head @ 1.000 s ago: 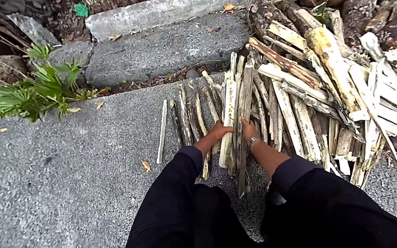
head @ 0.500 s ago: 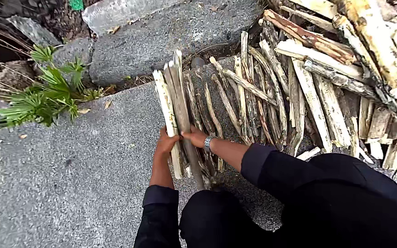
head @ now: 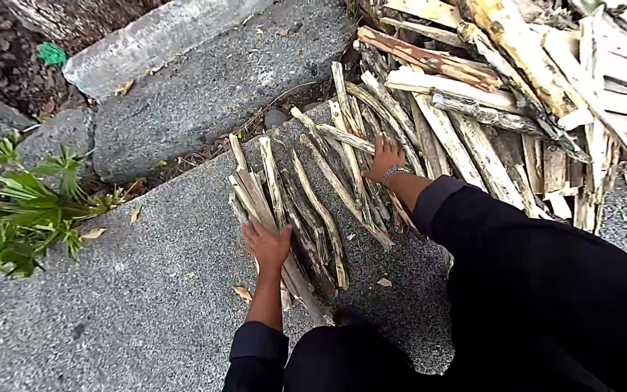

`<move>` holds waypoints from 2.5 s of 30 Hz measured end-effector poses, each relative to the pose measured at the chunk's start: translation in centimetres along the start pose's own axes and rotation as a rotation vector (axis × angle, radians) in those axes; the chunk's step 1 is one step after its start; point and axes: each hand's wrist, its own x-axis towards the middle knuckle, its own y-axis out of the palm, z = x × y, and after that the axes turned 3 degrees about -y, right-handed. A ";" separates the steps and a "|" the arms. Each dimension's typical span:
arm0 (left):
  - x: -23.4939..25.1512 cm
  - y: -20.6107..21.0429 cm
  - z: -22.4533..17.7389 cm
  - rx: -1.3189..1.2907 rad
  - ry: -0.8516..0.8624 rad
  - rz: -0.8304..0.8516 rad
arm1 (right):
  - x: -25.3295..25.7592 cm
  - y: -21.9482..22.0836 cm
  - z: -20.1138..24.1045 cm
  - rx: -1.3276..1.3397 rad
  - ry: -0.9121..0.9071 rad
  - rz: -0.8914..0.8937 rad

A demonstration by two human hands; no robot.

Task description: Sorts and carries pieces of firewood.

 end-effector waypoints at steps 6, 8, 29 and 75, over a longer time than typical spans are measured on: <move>2.5 5.4 -10.9 -0.524 -0.040 0.554 | -2.8 0.6 -0.1 0.202 0.255 0.216; 3.2 8.7 -13.4 -0.467 -0.097 0.556 | -2.8 0.9 -0.7 0.261 0.316 0.239; -6.5 16.8 -14.0 -1.101 -0.140 0.744 | -7.5 4.0 -5.0 0.847 0.269 0.590; 1.1 16.0 -12.3 -0.594 -0.239 0.448 | -5.3 5.5 -1.8 0.415 0.245 0.334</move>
